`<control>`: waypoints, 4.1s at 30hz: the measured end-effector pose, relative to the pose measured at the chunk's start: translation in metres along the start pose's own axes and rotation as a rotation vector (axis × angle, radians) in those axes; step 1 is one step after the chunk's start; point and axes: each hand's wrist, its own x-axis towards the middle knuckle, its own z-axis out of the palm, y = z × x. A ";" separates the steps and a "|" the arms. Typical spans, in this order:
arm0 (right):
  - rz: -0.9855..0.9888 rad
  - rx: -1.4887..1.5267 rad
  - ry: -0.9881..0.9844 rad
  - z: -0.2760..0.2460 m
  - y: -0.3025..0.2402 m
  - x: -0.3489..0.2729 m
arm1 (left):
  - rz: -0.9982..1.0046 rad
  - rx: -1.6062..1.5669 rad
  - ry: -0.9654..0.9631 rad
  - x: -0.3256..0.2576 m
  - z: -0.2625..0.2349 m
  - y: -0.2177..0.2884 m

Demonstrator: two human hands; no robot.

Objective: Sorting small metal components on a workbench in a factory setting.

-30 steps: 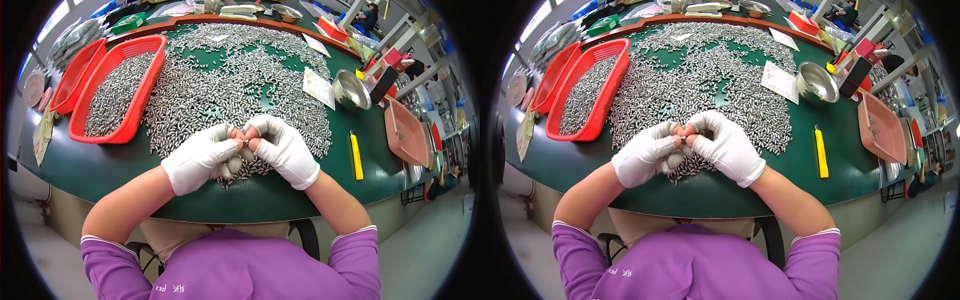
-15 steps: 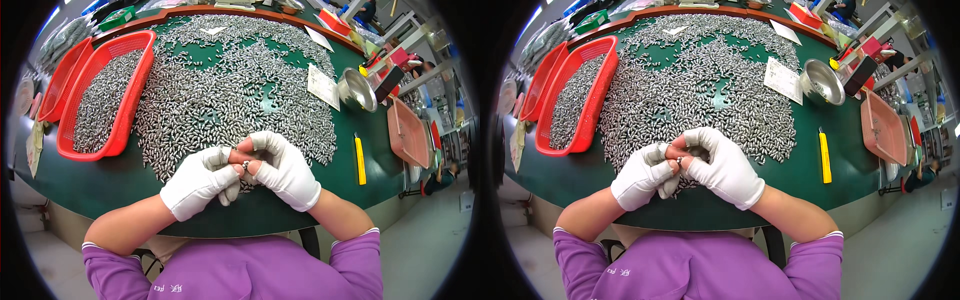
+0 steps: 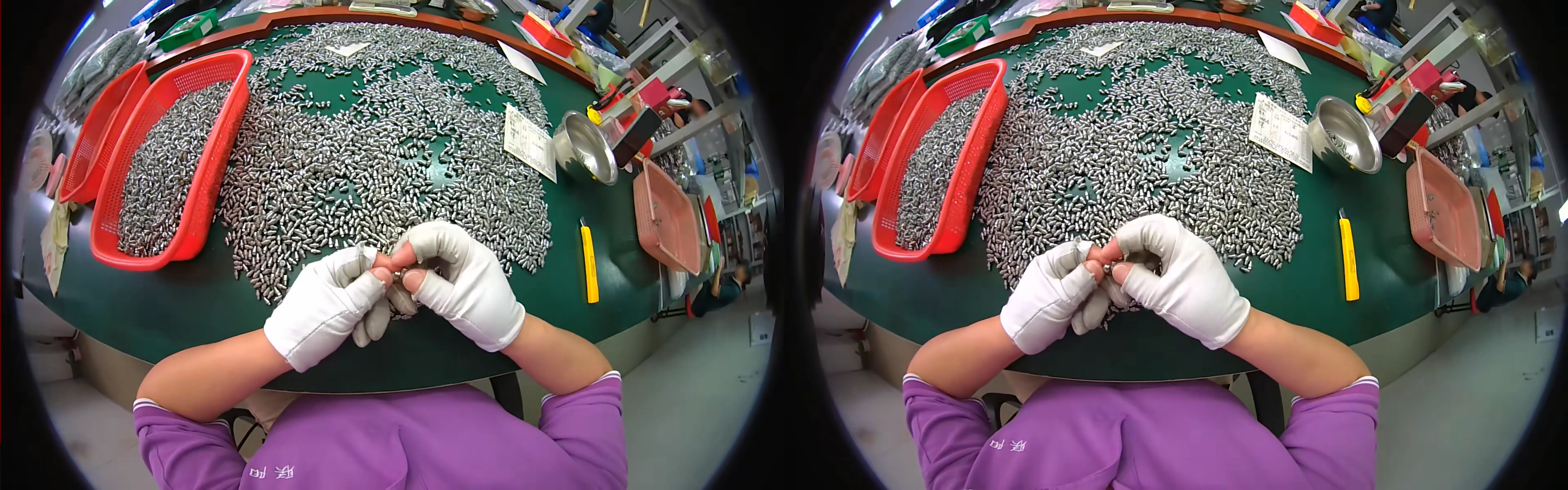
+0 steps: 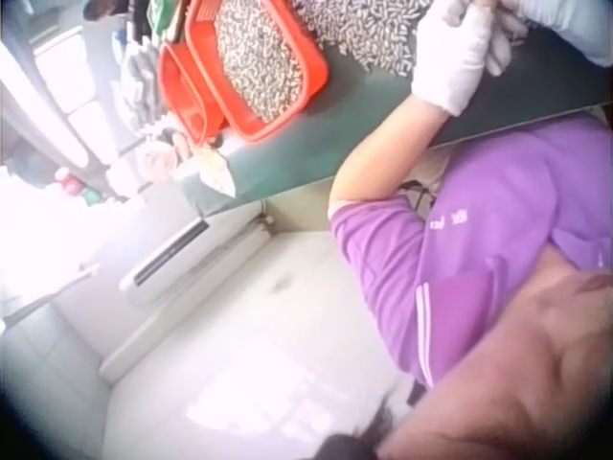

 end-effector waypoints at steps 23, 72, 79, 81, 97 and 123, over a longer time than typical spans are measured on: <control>0.191 0.075 0.030 -0.001 -0.006 -0.001 | 0.048 -0.085 0.040 -0.001 0.004 -0.003; -0.423 -1.241 -0.074 -0.016 -0.003 0.016 | 0.192 -0.530 -0.047 0.017 -0.015 -0.011; -0.654 -1.060 0.077 -0.016 -0.011 0.018 | 0.038 -0.284 0.017 0.009 -0.009 -0.003; -0.669 -1.016 0.055 -0.015 -0.012 0.017 | -0.008 -0.134 -0.014 0.006 -0.006 0.002; -0.391 -1.324 0.041 -0.026 -0.009 0.016 | -0.006 -0.197 -0.007 0.007 -0.003 -0.002; -0.726 -0.975 0.010 -0.011 -0.014 0.015 | 0.044 -0.096 0.049 0.004 0.002 -0.001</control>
